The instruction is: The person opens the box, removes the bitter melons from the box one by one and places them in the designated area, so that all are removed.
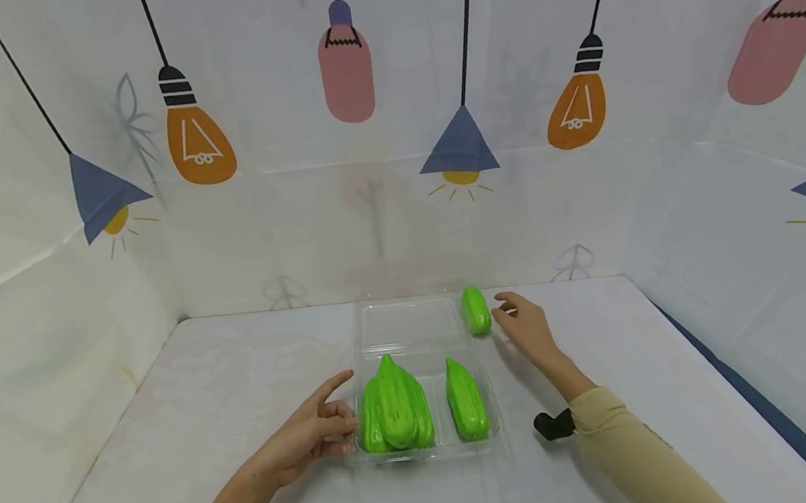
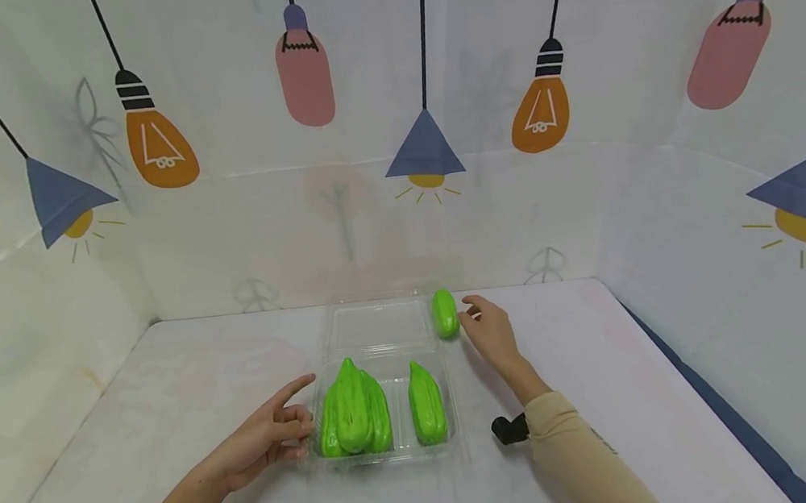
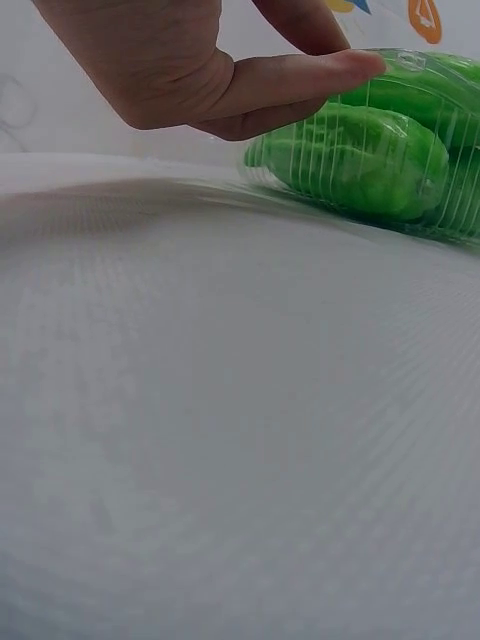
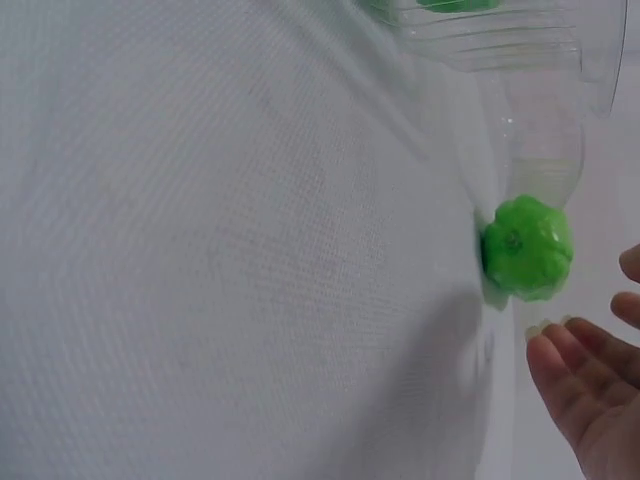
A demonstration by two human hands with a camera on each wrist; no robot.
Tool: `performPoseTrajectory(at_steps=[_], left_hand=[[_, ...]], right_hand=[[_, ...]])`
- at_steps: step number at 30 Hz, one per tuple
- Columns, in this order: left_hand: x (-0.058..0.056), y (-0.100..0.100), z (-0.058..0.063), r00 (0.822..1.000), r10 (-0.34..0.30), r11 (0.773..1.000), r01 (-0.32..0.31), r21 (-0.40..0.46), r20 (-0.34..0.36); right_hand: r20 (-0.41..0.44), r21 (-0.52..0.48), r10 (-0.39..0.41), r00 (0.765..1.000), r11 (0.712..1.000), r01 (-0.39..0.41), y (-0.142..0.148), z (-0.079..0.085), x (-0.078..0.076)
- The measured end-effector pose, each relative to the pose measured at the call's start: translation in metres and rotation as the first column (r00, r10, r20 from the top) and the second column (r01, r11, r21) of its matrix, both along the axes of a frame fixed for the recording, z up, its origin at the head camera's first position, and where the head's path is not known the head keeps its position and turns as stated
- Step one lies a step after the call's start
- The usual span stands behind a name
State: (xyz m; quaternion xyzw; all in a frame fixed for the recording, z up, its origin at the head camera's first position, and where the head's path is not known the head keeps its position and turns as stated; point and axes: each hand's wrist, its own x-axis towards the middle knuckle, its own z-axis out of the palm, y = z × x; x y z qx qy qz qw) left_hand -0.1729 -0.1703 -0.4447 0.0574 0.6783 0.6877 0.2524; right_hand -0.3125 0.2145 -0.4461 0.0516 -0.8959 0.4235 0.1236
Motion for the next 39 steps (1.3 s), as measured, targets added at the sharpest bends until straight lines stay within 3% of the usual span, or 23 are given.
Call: performPoseTrajectory(at_steps=[8,13,29,39], left_hand=[[0.0,-0.001,0.0,1.0,-0.001,1.0,0.001,0.008,0.006],[0.0,-0.001,0.0,1.0,-0.002,1.0,0.002,0.01,0.003],[0.0,-0.001,0.0,1.0,-0.011,1.0,0.011,0.004,-0.001],[0.0,-0.001,0.001,1.0,-0.015,1.0,0.015,0.009,0.006]], right_hand=[[-0.118,0.0,0.024,0.993,1.0,-0.024,-0.006,0.012,0.006],[-0.138,0.007,0.076,0.987,0.997,-0.075,-0.013,0.023,0.011],[0.014,0.027,0.295,0.955,0.955,-0.296,-0.044,0.05,0.039],[0.094,0.067,0.404,0.91,0.909,-0.41,-0.061,0.056,0.056]])
